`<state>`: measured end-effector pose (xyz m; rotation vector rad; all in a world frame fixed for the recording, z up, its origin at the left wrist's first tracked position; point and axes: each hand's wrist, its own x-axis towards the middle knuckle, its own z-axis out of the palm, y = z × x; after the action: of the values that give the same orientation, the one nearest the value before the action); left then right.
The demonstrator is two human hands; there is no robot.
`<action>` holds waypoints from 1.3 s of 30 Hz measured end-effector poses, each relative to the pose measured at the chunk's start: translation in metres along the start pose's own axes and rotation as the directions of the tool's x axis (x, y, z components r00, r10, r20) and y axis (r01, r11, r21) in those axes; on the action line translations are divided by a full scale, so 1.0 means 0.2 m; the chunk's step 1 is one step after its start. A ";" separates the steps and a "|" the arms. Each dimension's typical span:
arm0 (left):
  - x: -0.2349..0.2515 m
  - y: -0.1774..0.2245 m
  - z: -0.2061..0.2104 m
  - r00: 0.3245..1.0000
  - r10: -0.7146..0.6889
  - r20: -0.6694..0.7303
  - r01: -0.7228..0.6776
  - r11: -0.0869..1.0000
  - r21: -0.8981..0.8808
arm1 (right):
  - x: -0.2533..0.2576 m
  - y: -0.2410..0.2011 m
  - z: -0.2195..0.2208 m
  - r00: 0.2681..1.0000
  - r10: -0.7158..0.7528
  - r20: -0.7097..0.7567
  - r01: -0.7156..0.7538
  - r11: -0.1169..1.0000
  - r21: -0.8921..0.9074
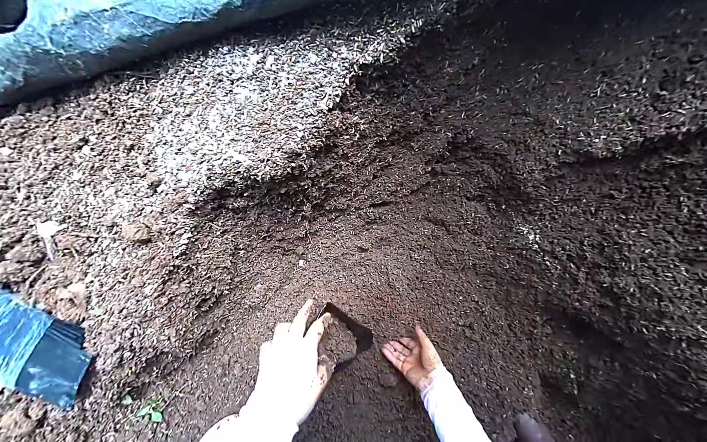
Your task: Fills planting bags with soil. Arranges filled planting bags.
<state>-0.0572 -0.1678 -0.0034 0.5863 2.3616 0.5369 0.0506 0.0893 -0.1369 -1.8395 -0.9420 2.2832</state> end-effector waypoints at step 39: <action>-0.04 -0.02 -0.01 0.988 0.084 0.129 -0.040 0.951 -0.308 | -0.73 -0.09 0.55 0.869 -0.124 0.480 0.356 -0.517 -0.778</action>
<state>-0.0535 -0.1752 -0.0002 0.5376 2.0783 0.8423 -0.0136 -0.0019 0.0096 -0.7593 -3.6785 0.5579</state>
